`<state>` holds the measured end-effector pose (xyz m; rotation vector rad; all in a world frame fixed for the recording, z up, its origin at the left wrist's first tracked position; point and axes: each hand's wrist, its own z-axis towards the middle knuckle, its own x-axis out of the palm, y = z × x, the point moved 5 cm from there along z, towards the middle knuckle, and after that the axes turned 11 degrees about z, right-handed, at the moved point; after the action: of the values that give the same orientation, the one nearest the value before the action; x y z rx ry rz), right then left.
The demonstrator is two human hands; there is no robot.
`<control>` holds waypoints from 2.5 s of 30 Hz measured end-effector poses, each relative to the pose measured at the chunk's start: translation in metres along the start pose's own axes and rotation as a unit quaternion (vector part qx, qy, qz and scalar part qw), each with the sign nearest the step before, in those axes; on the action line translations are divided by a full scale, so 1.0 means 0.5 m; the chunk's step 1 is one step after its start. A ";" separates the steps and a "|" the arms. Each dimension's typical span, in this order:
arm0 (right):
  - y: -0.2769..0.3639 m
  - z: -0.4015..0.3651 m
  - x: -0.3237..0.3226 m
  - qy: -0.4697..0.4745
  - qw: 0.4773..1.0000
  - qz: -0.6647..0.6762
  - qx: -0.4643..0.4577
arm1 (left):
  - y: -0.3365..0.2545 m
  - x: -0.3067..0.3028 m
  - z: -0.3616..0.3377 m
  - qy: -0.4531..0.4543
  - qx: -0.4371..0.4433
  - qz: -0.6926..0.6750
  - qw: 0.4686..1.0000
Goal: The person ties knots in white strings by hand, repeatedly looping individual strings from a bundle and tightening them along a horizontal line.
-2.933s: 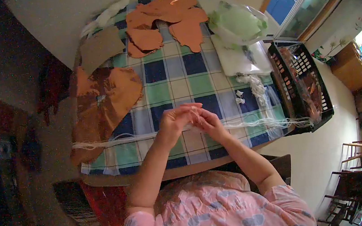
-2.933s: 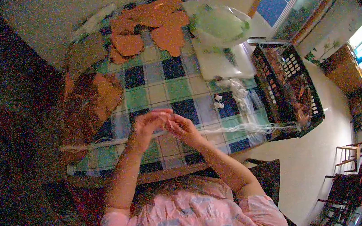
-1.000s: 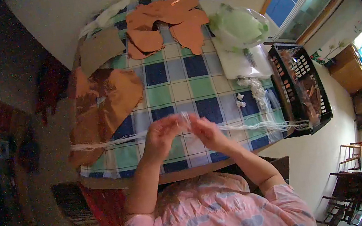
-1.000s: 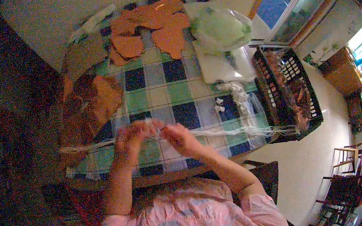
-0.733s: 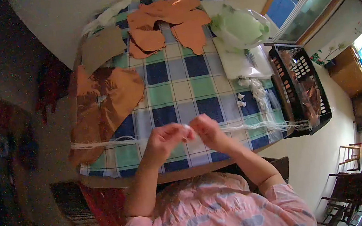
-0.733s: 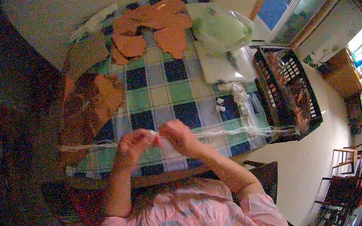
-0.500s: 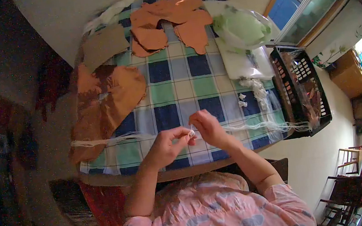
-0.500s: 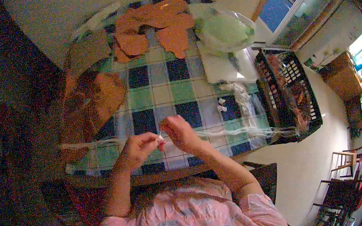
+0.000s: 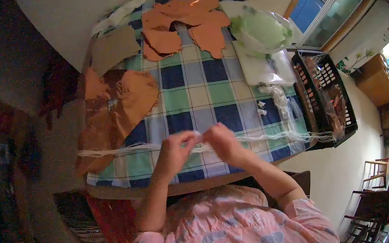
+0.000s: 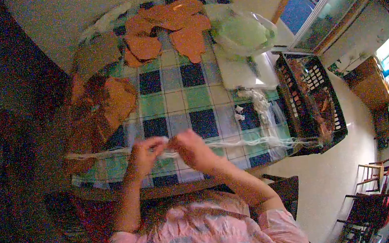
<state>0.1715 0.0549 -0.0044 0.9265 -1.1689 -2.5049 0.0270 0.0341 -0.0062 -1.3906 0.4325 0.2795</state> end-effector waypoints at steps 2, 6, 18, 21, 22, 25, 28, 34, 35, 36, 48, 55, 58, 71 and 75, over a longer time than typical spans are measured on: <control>-0.001 0.016 -0.044 -0.075 0.997 -0.002 0.025 | -0.021 0.018 -0.023 0.175 -0.042 -0.206 0.962; 0.041 0.008 0.003 0.044 0.999 0.017 -0.017 | -0.056 -0.014 -0.002 -0.029 0.012 -0.019 0.999; 0.022 0.011 -0.072 -0.104 0.978 0.090 0.155 | -0.069 0.000 -0.013 0.110 0.036 -0.064 0.991; 0.042 0.000 -0.038 -0.017 0.985 0.110 0.135 | -0.086 -0.011 0.005 -0.043 0.044 -0.125 0.990; 0.050 -0.005 -0.028 0.012 0.985 0.115 0.129 | -0.080 -0.003 0.003 -0.001 0.039 -0.016 0.999; 0.007 -0.018 -0.055 -0.093 0.972 0.158 0.146 | -0.075 0.008 -0.007 0.087 0.012 0.051 0.995; 0.020 -0.022 -0.038 -0.036 0.978 0.127 0.162 | -0.085 0.004 -0.009 0.028 0.038 -0.136 0.990; 0.036 -0.011 -0.058 -0.106 0.974 0.100 0.173 | -0.078 0.035 -0.005 -0.024 0.083 0.118 0.989; 0.035 -0.011 -0.057 -0.089 0.976 0.097 0.171 | -0.060 0.041 -0.011 0.033 0.009 -0.062 0.998; 0.032 -0.015 -0.055 -0.073 0.978 0.094 0.170 | -0.048 0.055 -0.015 0.089 -0.067 -0.239 0.965; 0.048 -0.016 -0.078 -0.062 0.988 -0.005 0.142 | -0.017 0.049 0.004 -0.037 -0.098 -0.273 0.956; 0.069 0.009 -0.087 0.001 0.979 0.145 0.143 | -0.046 0.066 -0.011 0.032 -0.061 -0.172 0.983; 0.065 0.005 -0.081 -0.010 0.988 0.121 0.095 | -0.060 0.057 -0.015 -0.006 -0.027 -0.127 0.991; 0.044 -0.017 -0.058 0.043 0.999 -0.006 0.015 | -0.053 0.066 -0.013 -0.005 -0.022 0.056 0.998; 0.040 -0.022 -0.054 0.060 0.998 0.002 0.018 | -0.055 0.067 -0.017 -0.038 -0.010 0.075 0.996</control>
<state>0.1983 0.0469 0.0173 1.0667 -1.1803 -2.3961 0.0675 0.0190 0.0020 -1.3645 0.4734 0.4584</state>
